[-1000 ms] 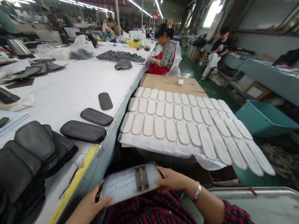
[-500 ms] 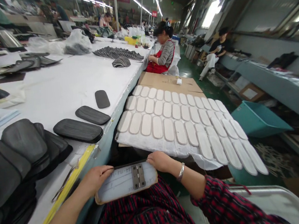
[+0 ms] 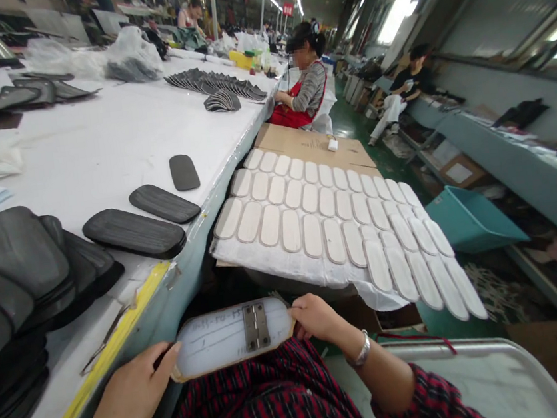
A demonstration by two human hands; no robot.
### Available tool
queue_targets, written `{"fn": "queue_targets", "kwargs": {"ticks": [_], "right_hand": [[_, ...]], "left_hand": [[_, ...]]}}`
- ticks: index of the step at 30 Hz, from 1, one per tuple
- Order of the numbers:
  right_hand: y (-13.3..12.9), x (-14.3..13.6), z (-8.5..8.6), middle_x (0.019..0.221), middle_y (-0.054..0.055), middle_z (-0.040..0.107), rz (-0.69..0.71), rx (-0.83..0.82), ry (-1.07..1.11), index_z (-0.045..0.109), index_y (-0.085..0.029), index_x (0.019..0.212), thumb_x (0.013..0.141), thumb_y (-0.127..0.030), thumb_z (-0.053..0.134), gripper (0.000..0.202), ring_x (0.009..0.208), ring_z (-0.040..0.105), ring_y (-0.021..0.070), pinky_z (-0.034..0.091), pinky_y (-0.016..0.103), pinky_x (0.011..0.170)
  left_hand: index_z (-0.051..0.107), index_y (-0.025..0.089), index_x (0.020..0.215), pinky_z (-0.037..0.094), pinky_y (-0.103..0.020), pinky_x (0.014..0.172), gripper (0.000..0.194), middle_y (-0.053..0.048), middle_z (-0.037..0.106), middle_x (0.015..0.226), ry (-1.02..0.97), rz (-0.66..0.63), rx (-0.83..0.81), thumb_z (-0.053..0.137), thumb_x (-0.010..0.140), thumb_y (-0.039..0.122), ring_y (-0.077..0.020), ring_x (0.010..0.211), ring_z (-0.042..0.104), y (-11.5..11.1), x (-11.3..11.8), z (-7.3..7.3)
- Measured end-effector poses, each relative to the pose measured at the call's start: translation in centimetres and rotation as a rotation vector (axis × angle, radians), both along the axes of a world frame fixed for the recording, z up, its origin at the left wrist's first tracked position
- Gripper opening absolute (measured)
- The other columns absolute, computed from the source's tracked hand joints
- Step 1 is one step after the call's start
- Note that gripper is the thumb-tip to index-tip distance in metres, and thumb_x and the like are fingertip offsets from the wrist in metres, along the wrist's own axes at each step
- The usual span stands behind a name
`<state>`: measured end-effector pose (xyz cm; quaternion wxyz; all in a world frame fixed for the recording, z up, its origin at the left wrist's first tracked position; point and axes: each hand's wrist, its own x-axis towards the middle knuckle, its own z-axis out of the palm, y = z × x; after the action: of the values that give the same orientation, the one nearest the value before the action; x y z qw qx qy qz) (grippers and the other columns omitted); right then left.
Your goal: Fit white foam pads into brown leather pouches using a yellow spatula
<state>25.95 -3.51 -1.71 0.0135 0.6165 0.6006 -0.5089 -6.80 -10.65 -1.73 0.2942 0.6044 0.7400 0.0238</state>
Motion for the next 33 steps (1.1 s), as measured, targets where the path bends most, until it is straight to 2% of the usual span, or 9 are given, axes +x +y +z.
{"fn": "queue_targets", "kwargs": {"ticks": [4, 9, 11, 13, 17, 20, 25, 28, 33], "right_hand": [[1.0, 0.0, -0.4, 0.055, 0.003, 0.062, -0.019, -0.132, 0.079, 0.05, -0.016, 0.067, 0.084, -0.025, 0.035, 0.024, 0.05, 0.062, 0.0144, 0.048, 0.021, 0.048], [1.0, 0.2, 1.0, 0.065, 0.006, 0.065, -0.009, -0.193, 0.114, 0.054, -0.015, 0.069, 0.09, -0.043, 0.027, 0.045, 0.059, 0.064, 0.015, 0.049, 0.022, 0.053], [0.6, 0.0, 1.5, 0.068, 0.007, 0.066, 0.02, -0.131, 0.069, 0.056, -0.014, 0.07, 0.088, -0.041, 0.034, 0.039, 0.06, 0.063, 0.015, 0.046, 0.022, 0.053], [0.2, -0.3, 1.8, 0.067, 0.007, 0.066, 0.107, 0.036, -0.056, 0.057, -0.015, 0.068, 0.085, -0.033, 0.041, 0.03, 0.062, 0.062, 0.0151, 0.043, 0.022, 0.056], [-0.3, -1.0, 2.1, 0.07, 0.009, 0.066, 0.299, 0.326, -0.311, 0.06, -0.016, 0.065, 0.087, -0.027, 0.035, 0.034, 0.069, 0.061, 0.0178, 0.036, 0.026, 0.062], [-0.2, -1.0, 1.7, 0.073, 0.009, 0.066, 0.355, 0.362, -0.339, 0.059, -0.017, 0.067, 0.088, -0.028, 0.033, 0.035, 0.072, 0.062, 0.0194, 0.033, 0.027, 0.06], [-0.2, -0.8, 1.1, 0.074, 0.008, 0.066, 0.36, 0.378, -0.325, 0.057, -0.018, 0.068, 0.088, -0.029, 0.035, 0.032, 0.072, 0.062, 0.0206, 0.031, 0.028, 0.059], [-0.3, -0.7, 1.1, 0.075, 0.01, 0.067, 0.375, 0.373, -0.357, 0.057, -0.018, 0.069, 0.089, -0.025, 0.032, 0.032, 0.074, 0.062, 0.0219, 0.031, 0.029, 0.06], [-0.3, -0.6, 1.2, 0.076, 0.01, 0.067, 0.385, 0.355, -0.347, 0.055, -0.019, 0.07, 0.09, -0.027, 0.03, 0.033, 0.075, 0.063, 0.0238, 0.032, 0.03, 0.061]], "left_hand": [[0.058, 0.021, 0.085, 0.042, -0.035, 0.071, 0.042, -0.009, 0.069, 0.087, 0.055, -0.048, -0.045, 0.022, 0.087, 0.044, -0.0266, 0.082, 0.063, 0.0, 0.6, 0.7], [0.052, 0.022, 0.073, 0.039, -0.035, 0.064, 0.041, -0.01, 0.067, 0.076, 0.176, -0.106, -0.059, 0.019, 0.087, 0.041, -0.0278, 0.074, 0.063, 0.4, 0.8, 0.5], [0.052, 0.022, 0.071, 0.039, -0.034, 0.064, 0.039, -0.009, 0.066, 0.073, 0.159, -0.095, -0.038, 0.021, 0.087, 0.039, -0.0266, 0.073, 0.063, 0.4, 0.6, 0.2], [0.051, 0.022, 0.068, 0.039, -0.032, 0.063, 0.038, -0.006, 0.065, 0.07, 0.075, -0.048, -0.023, 0.022, 0.086, 0.039, -0.0237, 0.071, 0.062, 0.4, 0.3, 0.1], [0.047, 0.021, 0.06, 0.039, -0.027, 0.057, 0.042, 0.0, 0.059, 0.057, -0.187, 0.097, 0.0, 0.024, 0.087, 0.046, -0.0189, 0.062, 0.059, 0.1, 0.1, 0.5], [0.048, 0.02, 0.059, 0.04, -0.029, 0.059, 0.042, -0.001, 0.058, 0.057, -0.181, 0.119, -0.008, 0.026, 0.086, 0.044, -0.0197, 0.062, 0.058, 0.3, 0.7, 1.5], [0.042, 0.021, 0.055, 0.039, -0.036, 0.071, 0.026, -0.006, 0.057, 0.06, -0.067, 0.082, -0.029, 0.037, 0.079, 0.031, -0.0242, 0.071, 0.058, 1.1, 1.6, 2.8], [0.038, 0.021, 0.054, 0.041, -0.036, 0.071, 0.027, -0.004, 0.056, 0.059, -0.136, 0.137, -0.062, 0.036, 0.079, 0.032, -0.0226, 0.072, 0.057, 1.2, 1.6, 2.4], [0.043, 0.019, 0.063, 0.046, -0.029, 0.053, 0.031, 0.0, 0.054, 0.056, -0.392, 0.29, -0.209, 0.031, 0.081, 0.041, -0.0172, 0.057, 0.058, 0.7, 1.0, 1.3]]}}
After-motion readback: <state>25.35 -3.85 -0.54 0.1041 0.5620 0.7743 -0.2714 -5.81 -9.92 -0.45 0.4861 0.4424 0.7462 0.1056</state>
